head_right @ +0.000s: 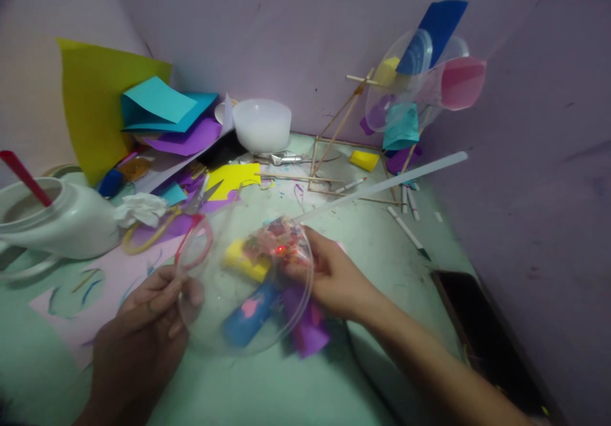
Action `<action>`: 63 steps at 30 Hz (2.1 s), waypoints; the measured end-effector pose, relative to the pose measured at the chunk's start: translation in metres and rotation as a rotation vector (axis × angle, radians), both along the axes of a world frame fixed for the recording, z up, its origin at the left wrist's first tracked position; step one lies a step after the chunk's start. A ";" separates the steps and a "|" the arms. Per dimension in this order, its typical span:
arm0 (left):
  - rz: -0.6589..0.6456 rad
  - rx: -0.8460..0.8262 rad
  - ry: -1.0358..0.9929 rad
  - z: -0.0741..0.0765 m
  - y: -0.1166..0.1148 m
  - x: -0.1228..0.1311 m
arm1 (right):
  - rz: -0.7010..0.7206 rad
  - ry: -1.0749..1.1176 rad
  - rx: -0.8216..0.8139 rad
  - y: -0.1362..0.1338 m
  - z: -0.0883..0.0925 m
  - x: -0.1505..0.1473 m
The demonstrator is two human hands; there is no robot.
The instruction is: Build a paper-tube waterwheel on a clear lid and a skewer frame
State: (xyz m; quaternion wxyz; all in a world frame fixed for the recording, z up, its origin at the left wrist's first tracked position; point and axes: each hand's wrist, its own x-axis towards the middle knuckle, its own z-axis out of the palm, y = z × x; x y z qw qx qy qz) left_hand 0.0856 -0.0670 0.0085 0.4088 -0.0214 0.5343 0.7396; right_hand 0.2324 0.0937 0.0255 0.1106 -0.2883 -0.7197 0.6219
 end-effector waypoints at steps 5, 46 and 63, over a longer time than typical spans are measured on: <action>0.003 0.007 -0.006 -0.002 -0.001 0.000 | -0.010 0.003 -0.001 -0.002 0.000 0.000; -0.119 0.058 0.046 0.004 0.001 0.003 | 0.247 -0.116 -0.011 -0.020 0.020 0.054; -0.216 0.006 0.064 0.003 0.002 0.006 | -0.215 -0.339 0.166 -0.018 0.025 0.142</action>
